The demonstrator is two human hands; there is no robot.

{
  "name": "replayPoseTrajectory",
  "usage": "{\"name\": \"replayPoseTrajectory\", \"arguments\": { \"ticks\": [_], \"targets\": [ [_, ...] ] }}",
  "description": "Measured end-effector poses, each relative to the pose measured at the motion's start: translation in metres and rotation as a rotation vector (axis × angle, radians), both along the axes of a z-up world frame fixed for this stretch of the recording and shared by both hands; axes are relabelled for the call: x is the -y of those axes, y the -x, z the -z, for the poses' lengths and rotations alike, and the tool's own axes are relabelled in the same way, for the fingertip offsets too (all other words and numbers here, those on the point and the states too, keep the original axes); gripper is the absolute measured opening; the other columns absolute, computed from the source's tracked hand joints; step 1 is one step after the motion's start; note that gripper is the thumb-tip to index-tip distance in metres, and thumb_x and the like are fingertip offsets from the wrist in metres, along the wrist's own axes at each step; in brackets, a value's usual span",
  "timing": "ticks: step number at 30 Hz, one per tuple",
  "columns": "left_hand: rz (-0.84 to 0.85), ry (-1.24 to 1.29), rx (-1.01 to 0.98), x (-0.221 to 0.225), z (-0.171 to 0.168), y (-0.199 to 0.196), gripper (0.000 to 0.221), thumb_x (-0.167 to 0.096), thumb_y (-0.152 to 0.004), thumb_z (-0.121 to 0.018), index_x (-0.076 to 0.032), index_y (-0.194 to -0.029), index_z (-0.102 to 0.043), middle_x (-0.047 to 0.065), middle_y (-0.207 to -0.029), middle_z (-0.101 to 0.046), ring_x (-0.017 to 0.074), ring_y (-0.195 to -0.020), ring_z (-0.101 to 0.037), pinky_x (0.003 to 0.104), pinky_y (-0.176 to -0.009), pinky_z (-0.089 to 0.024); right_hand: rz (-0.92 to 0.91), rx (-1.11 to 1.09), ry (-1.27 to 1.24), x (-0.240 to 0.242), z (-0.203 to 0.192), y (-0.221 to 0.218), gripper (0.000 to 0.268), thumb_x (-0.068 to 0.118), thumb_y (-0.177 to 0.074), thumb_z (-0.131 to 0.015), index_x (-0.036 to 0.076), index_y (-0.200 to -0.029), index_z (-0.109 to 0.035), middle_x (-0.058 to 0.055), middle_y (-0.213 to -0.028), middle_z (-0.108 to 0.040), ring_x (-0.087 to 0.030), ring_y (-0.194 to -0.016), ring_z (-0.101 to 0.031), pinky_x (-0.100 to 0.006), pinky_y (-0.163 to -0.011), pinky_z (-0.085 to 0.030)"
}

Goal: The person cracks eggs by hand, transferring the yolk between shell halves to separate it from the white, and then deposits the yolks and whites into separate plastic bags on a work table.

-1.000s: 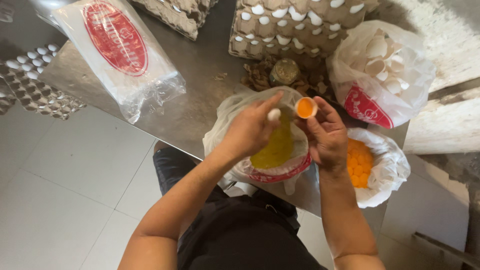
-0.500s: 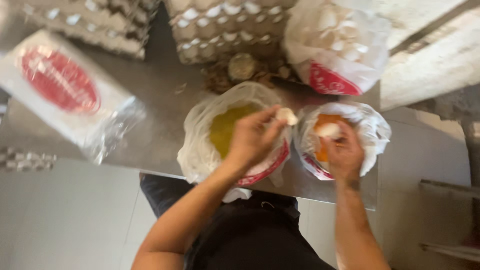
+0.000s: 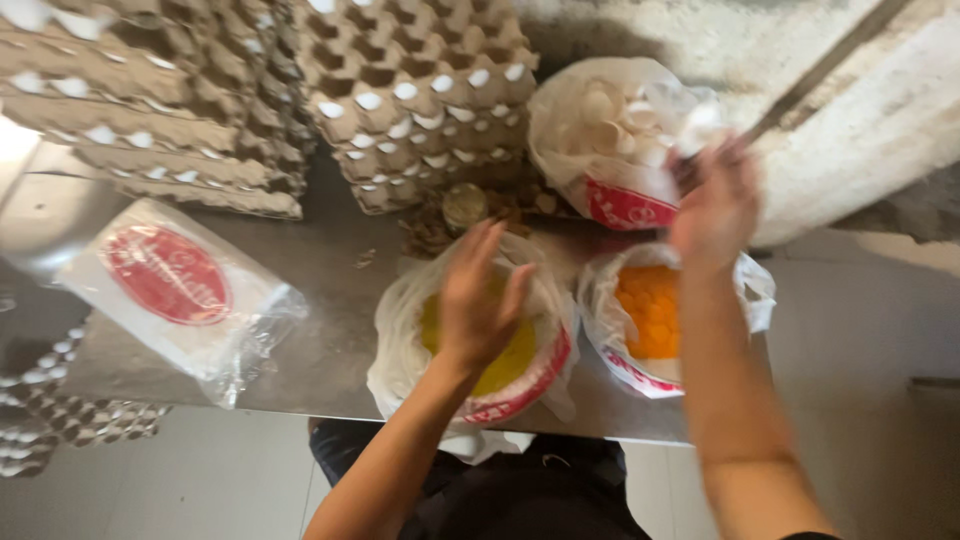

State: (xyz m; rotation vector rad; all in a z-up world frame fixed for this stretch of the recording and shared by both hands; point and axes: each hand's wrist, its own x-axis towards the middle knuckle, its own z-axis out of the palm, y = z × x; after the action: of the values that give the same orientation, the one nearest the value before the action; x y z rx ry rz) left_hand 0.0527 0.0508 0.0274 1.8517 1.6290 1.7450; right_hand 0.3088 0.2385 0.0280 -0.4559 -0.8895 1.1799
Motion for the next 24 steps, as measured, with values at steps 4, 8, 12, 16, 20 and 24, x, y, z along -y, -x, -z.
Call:
{"name": "replayPoseTrajectory", "arguments": {
  "ticks": [4,8,12,16,20,24],
  "targets": [
    [-0.28,-0.01,0.029,0.058,0.037,0.055,0.046,-0.012,-0.094,-0.072,0.004,-0.136,-0.06,0.026,-0.142,-0.061,0.0423,-0.134,-0.058,0.046,-0.114,-0.046,0.237,0.671,0.099,-0.036,-0.043,0.007,0.048,0.008,-0.099,-0.072,0.001,-0.141,-0.049,-0.012,-0.123,-0.062,-0.022,-0.095,-0.071,-0.036,-0.078,-0.063],
    [-0.431,0.027,-0.049,0.102,0.1,0.077,0.047,-0.015,-0.098,-0.061,0.008,-0.139,-0.055,0.031,-0.147,-0.053,0.0479,-0.138,-0.051,0.051,-0.117,-0.04,0.334,1.185,-0.142,-0.068,-0.047,0.059,0.049,0.02,-0.1,-0.08,0.002,-0.141,-0.058,-0.014,-0.125,-0.07,-0.019,-0.097,-0.07,-0.032,-0.08,-0.058],
    [-0.402,0.057,-0.111,0.116,0.146,0.08,0.05,-0.02,-0.103,-0.05,0.008,-0.144,-0.049,0.033,-0.153,-0.045,0.0497,-0.142,-0.046,0.053,-0.118,-0.038,0.428,1.392,-0.699,-0.135,-0.06,0.144,0.04,0.017,-0.104,-0.078,0.006,-0.139,-0.063,-0.017,-0.124,-0.068,-0.033,-0.112,-0.067,-0.046,-0.096,-0.056],
    [-0.44,0.037,-0.18,0.117,0.16,0.078,0.048,-0.023,-0.103,-0.048,0.005,-0.142,-0.051,0.031,-0.152,-0.047,0.0472,-0.142,-0.047,0.054,-0.12,-0.037,0.236,1.588,-0.716,-0.21,-0.076,0.226,0.035,0.018,-0.109,-0.07,0.006,-0.14,-0.06,-0.02,-0.129,-0.062,-0.036,-0.107,-0.065,-0.05,-0.095,-0.052],
    [-0.479,0.065,-0.143,0.112,0.158,0.08,0.048,-0.025,-0.103,-0.049,0.005,-0.141,-0.052,0.032,-0.153,-0.045,0.0483,-0.142,-0.046,0.053,-0.118,-0.038,0.227,2.009,-0.598,-0.256,-0.069,0.262,0.025,0.017,-0.111,-0.07,0.004,-0.13,-0.061,-0.018,-0.119,-0.064,-0.034,-0.102,-0.066,-0.049,-0.091,-0.053],
    [-0.5,0.09,-0.152,0.113,0.157,0.081,0.048,-0.026,-0.103,-0.05,0.004,-0.141,-0.052,0.032,-0.153,-0.045,0.0487,-0.141,-0.047,0.054,-0.118,-0.038,0.243,2.056,-0.54,-0.265,-0.056,0.261,0.018,0.017,-0.113,-0.07,0.003,-0.119,-0.062,-0.016,-0.109,-0.065,-0.031,-0.097,-0.066,-0.048,-0.087,-0.054]
  ]
}}
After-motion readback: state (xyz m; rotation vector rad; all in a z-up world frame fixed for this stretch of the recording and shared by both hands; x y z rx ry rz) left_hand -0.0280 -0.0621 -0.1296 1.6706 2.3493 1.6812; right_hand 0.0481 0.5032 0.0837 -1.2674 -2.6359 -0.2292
